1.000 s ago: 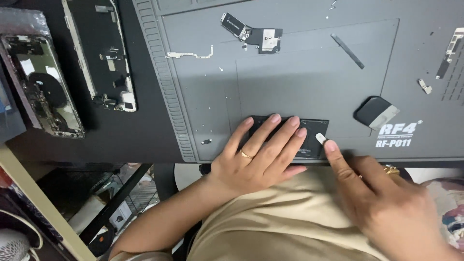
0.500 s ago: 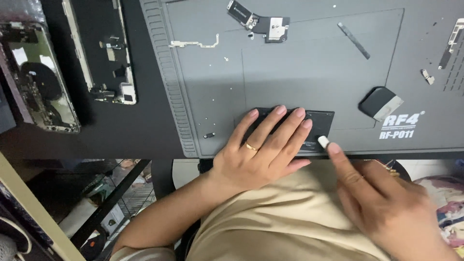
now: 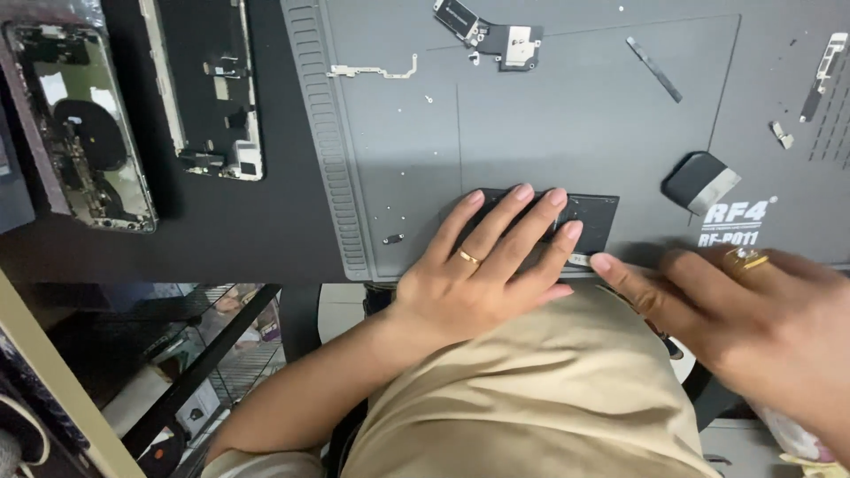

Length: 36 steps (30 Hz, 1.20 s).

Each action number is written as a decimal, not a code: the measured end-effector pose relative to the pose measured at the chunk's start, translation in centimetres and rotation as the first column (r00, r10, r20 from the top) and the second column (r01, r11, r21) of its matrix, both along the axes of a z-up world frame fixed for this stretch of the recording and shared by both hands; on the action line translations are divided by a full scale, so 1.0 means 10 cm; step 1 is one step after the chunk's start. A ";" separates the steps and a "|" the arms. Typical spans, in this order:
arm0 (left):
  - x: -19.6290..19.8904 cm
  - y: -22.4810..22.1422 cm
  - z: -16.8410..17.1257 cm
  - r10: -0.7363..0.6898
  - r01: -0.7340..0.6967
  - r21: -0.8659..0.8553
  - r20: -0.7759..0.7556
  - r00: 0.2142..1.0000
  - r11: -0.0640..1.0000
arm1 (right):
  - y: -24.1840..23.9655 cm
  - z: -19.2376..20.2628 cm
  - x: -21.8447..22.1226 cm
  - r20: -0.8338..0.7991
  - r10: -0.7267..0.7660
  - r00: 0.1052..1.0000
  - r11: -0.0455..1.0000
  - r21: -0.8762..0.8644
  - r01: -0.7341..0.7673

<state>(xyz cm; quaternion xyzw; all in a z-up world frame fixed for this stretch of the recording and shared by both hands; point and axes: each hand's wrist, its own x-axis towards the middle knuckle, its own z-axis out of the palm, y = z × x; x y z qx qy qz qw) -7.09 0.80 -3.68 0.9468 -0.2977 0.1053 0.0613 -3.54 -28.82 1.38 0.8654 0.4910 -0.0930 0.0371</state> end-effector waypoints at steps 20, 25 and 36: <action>0.00 0.00 -0.07 -0.006 0.022 -0.152 0.110 0.994 0.988 | -0.21 -0.18 0.72 -0.168 0.112 0.979 0.972 0.223 -0.073; 0.02 -0.03 -0.13 0.013 0.050 -0.265 0.232 0.973 0.963 | 0.03 -0.17 0.77 -0.353 0.032 0.935 0.975 0.217 0.049; 0.11 0.01 0.02 -0.014 0.066 -0.237 0.213 0.977 0.969 | 0.36 -0.22 0.82 -0.082 0.008 0.997 0.965 -0.260 -0.029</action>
